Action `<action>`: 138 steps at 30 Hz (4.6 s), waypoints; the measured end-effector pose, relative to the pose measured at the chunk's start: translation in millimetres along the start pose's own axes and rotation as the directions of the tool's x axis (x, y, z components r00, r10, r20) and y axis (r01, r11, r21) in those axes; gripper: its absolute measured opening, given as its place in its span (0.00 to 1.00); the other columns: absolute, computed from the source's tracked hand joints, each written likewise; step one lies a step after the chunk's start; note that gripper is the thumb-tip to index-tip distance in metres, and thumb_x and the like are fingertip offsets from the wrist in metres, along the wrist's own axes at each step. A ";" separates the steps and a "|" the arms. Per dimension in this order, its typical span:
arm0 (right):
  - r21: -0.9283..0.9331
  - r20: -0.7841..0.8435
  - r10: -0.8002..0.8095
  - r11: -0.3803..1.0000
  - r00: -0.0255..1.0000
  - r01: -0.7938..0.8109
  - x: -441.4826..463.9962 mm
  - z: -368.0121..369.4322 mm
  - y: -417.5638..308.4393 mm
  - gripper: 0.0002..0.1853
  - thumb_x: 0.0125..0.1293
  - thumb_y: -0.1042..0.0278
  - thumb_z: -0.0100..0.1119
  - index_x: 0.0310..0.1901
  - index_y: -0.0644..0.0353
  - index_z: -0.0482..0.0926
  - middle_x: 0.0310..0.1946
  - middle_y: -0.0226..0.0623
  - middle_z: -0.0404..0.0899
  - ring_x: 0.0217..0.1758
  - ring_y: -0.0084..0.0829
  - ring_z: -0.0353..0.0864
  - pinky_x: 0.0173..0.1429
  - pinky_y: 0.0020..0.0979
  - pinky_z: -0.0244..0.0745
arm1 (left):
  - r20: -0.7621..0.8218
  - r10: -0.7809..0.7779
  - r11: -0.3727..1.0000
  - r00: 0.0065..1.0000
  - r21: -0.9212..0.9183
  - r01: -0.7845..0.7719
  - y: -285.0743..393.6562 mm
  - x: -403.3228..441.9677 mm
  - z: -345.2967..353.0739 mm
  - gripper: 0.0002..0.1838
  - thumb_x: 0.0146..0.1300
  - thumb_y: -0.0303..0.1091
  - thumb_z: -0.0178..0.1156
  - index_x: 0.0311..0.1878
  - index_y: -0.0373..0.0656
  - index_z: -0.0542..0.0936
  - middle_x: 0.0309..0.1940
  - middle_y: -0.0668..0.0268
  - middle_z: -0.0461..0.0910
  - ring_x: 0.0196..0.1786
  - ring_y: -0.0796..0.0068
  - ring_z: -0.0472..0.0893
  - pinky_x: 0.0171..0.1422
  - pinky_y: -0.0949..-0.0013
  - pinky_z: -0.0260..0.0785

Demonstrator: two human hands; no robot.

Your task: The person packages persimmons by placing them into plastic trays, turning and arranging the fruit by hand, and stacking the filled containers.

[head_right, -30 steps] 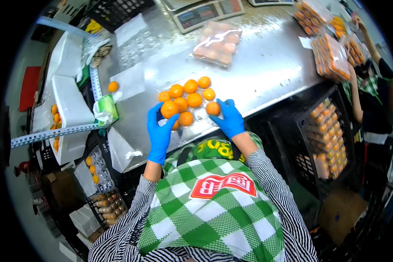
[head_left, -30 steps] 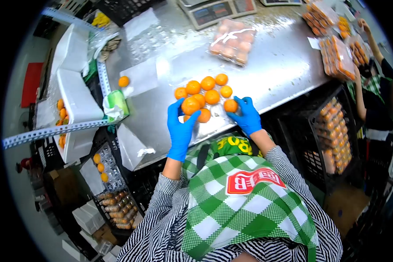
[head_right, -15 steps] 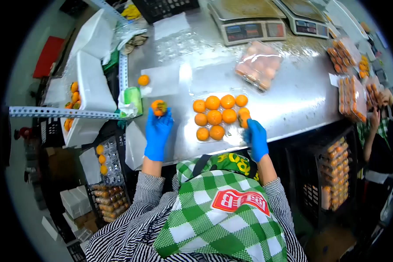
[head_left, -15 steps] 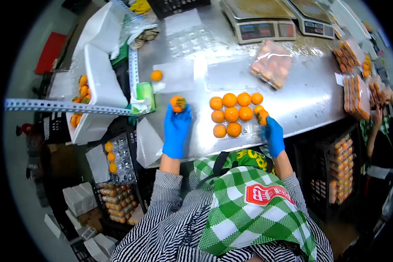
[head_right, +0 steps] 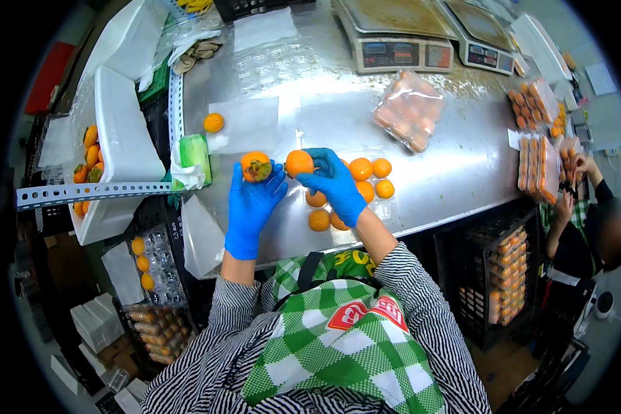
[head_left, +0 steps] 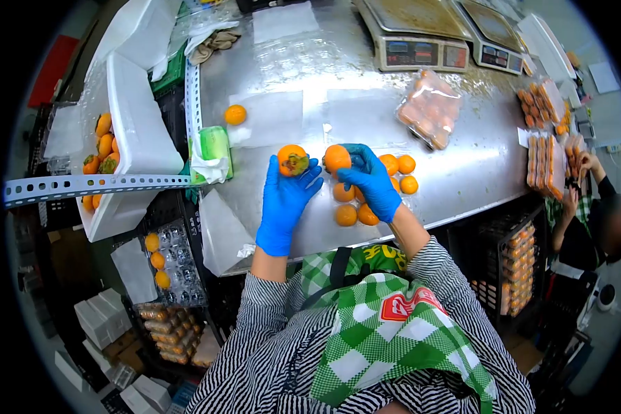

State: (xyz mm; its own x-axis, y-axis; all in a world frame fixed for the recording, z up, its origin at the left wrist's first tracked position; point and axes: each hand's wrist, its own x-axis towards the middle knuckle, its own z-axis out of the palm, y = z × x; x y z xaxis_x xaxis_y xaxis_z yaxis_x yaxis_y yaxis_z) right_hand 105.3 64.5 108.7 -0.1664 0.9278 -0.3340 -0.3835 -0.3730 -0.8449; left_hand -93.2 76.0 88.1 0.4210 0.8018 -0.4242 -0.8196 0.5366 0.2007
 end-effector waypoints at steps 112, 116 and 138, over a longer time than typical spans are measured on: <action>-0.123 0.170 -0.154 0.977 0.973 0.176 5.2 -126.7 -70.8 0.24 0.73 0.56 0.39 0.67 0.57 0.62 0.66 0.32 0.64 0.67 0.24 0.60 0.71 0.28 0.53 | -0.242 0.306 0.853 0.921 0.500 -0.152 -91.0 -33.1 51.8 0.28 0.70 0.54 0.42 0.65 0.45 0.64 0.62 0.62 0.67 0.63 0.62 0.69 0.65 0.56 0.64; -0.118 0.198 -0.246 0.955 0.949 0.272 46.4 -167.8 -136.8 0.24 0.74 0.56 0.38 0.68 0.55 0.61 0.66 0.30 0.63 0.67 0.23 0.60 0.69 0.27 0.55 | -0.209 0.374 0.797 0.904 0.570 -0.198 -96.6 27.6 117.4 0.27 0.70 0.53 0.42 0.65 0.46 0.64 0.63 0.64 0.67 0.64 0.63 0.68 0.66 0.57 0.63; -0.372 -0.259 -0.134 0.928 0.957 0.030 329.3 -378.8 -313.8 0.33 0.65 0.36 0.45 0.52 0.62 0.75 0.42 0.40 0.76 0.25 0.25 0.71 0.28 0.28 0.70 | -0.055 0.377 0.246 0.924 0.968 -0.043 -16.1 418.5 236.2 0.24 0.65 0.49 0.53 0.51 0.35 0.76 0.41 0.64 0.78 0.41 0.75 0.79 0.42 0.74 0.71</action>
State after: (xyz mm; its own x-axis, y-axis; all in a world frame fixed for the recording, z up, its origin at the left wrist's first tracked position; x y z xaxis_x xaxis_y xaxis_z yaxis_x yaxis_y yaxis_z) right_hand 515.0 491.9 105.6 0.1272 0.9409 -0.3139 -0.0232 -0.3136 -0.9493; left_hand 187.9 465.0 116.0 0.0584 0.9291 -0.3653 0.1562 0.3529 0.9225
